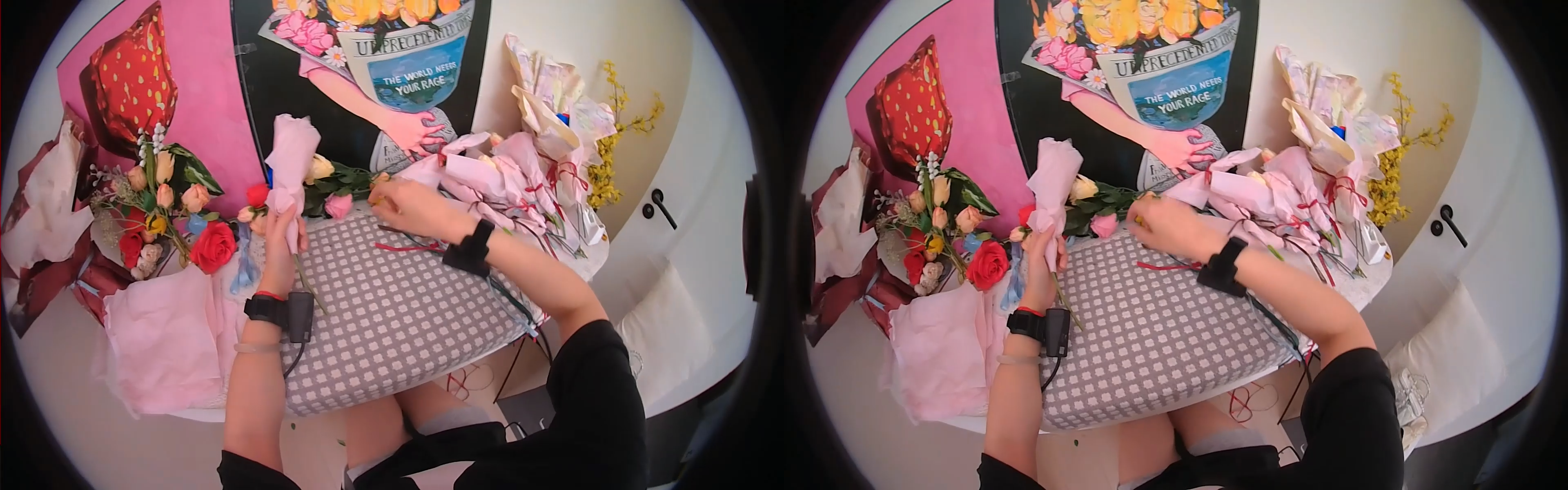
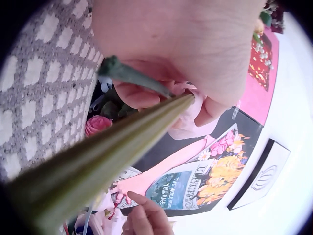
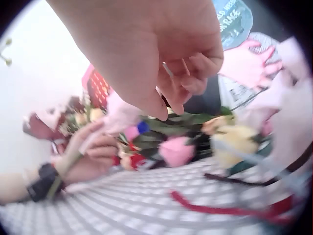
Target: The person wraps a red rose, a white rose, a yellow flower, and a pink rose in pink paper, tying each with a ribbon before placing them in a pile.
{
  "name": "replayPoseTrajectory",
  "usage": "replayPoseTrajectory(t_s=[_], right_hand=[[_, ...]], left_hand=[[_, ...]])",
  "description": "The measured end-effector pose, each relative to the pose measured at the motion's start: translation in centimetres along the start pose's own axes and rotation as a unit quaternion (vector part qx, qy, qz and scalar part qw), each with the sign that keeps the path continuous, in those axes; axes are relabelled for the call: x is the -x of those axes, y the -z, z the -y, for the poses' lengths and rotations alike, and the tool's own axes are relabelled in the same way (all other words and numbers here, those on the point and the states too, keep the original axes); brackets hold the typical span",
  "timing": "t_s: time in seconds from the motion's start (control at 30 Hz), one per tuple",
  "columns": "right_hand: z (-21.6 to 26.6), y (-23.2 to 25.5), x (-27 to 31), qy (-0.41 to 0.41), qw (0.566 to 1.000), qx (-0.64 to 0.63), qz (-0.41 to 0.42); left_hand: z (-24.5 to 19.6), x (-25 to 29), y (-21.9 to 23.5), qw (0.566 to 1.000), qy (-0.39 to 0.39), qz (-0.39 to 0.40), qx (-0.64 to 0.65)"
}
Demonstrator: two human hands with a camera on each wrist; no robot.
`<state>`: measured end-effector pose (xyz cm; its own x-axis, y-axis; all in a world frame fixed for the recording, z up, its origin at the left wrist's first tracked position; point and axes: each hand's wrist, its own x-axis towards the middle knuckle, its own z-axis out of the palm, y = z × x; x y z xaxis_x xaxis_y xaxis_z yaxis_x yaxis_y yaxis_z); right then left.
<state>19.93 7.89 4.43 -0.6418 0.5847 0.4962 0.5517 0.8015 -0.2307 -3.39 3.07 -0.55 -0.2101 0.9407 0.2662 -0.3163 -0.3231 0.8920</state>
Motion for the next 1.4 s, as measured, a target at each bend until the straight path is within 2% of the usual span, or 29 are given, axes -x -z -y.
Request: replayPoseTrajectory(t_s=[0.07,0.1,0.13,0.17,0.2,0.23,0.27,0.3,0.33,0.37,0.4,0.43,0.5,0.53,0.57,0.6,0.67,0.7,0.8,0.87,0.93,1.0,1.03,1.1,1.2,1.33,1.4], right_hand=[[1.2,-2.4,-0.2,-0.049,0.974,-0.202,0.094],[1.6,-3.8,-0.1,-0.067,0.944,-0.296,0.134],[2.0,-4.8,0.2,-0.056,0.942,-0.3,0.139],[2.4,-5.5,0.5,-0.089,0.884,-0.414,0.197],[2.7,-6.1,0.8,-0.119,0.809,-0.517,0.254],[2.7,-6.8,1.2,-0.106,0.809,-0.517,0.259],[2.3,-7.6,1.6,-0.12,0.791,-0.547,0.245],[2.1,-7.7,1.5,-0.137,0.771,-0.577,0.231],[2.0,-7.5,1.4,-0.131,0.769,-0.579,0.235],[2.6,-6.6,1.7,-0.101,0.775,-0.574,0.244],[2.8,-6.1,1.9,-0.071,0.781,-0.567,0.252],[2.4,-6.6,2.0,-0.071,0.78,-0.567,0.255],[1.9,-7.7,2.2,-0.071,0.78,-0.571,0.244],[1.7,-7.7,2.3,-0.07,0.779,-0.573,0.246],[1.8,-7.5,2.3,-0.077,0.752,-0.605,0.249],[1.9,-7.4,2.3,-0.083,0.724,-0.637,0.251],[2.1,-7.3,2.3,-0.092,0.706,-0.657,0.247],[2.2,-7.3,2.4,-0.104,0.69,-0.674,0.244],[2.2,-7.4,2.4,-0.103,0.686,-0.675,0.254],[2.0,-7.3,2.4,-0.098,0.681,-0.676,0.264],[2.0,-7.2,2.3,-0.094,0.678,-0.675,0.275],[2.2,-7.1,2.3,-0.122,0.671,-0.688,0.248],[2.2,-7.2,2.3,-0.123,0.671,-0.687,0.248],[2.1,-7.7,2.5,-0.103,0.718,-0.655,0.212],[2.5,-7.5,2.6,-0.113,0.728,-0.647,0.194],[3.0,-7.4,2.5,-0.172,0.709,-0.668,0.144],[2.9,-7.3,2.4,-0.189,0.725,-0.66,0.058]], left_hand=[[0.1,-0.1,-0.1,1.0,0.01,0.007,0.017],[0.3,-0.1,-0.2,0.999,0.025,0.021,0.036],[0.9,-0.3,-0.1,0.997,0.049,0.025,0.058],[0.0,0.4,-1.1,0.995,0.053,0.037,0.073],[0.3,0.4,-1.2,0.993,0.061,0.066,0.08],[0.7,0.2,-1.2,0.989,0.067,0.096,0.086],[1.0,0.1,-1.3,0.991,0.055,0.09,0.081],[1.4,0.1,-1.5,0.99,0.07,0.109,0.056],[1.8,0.2,-1.7,0.987,0.089,0.128,0.031],[1.7,0.5,-2.4,0.988,0.091,0.121,0.03],[1.7,0.9,-3.1,0.993,0.057,0.1,-0.034],[1.4,1.3,-3.7,0.992,0.023,0.079,-0.097],[0.9,1.7,-4.3,0.991,0.022,0.08,-0.101],[1.1,1.6,-4.0,0.996,0.022,0.082,-0.007],[1.2,1.4,-3.7,0.993,0.021,0.083,0.085],[1.2,1.2,-3.4,0.993,0.022,0.081,0.082],[1.1,0.7,-2.7,0.991,-0.005,0.021,0.13],[1.0,0.6,-2.4,0.992,-0.004,0.02,0.127],[0.9,0.3,-1.5,0.992,0.004,0.018,0.125],[0.8,0.1,-1.0,0.99,0.046,0.076,0.11],[0.7,0.2,-1.2,0.991,0.038,0.068,0.107],[0.6,0.5,-1.6,0.992,0.032,0.059,0.106],[0.5,0.7,-1.9,0.997,0.011,0.049,0.057],[0.9,0.9,-2.1,0.999,-0.01,0.038,0.008],[1.3,1.0,-2.5,0.988,-0.009,0.056,-0.143],[0.7,2.1,-3.9,0.99,0.011,0.096,-0.106],[1.1,2.1,-3.9,0.987,-0.035,0.101,-0.123]])
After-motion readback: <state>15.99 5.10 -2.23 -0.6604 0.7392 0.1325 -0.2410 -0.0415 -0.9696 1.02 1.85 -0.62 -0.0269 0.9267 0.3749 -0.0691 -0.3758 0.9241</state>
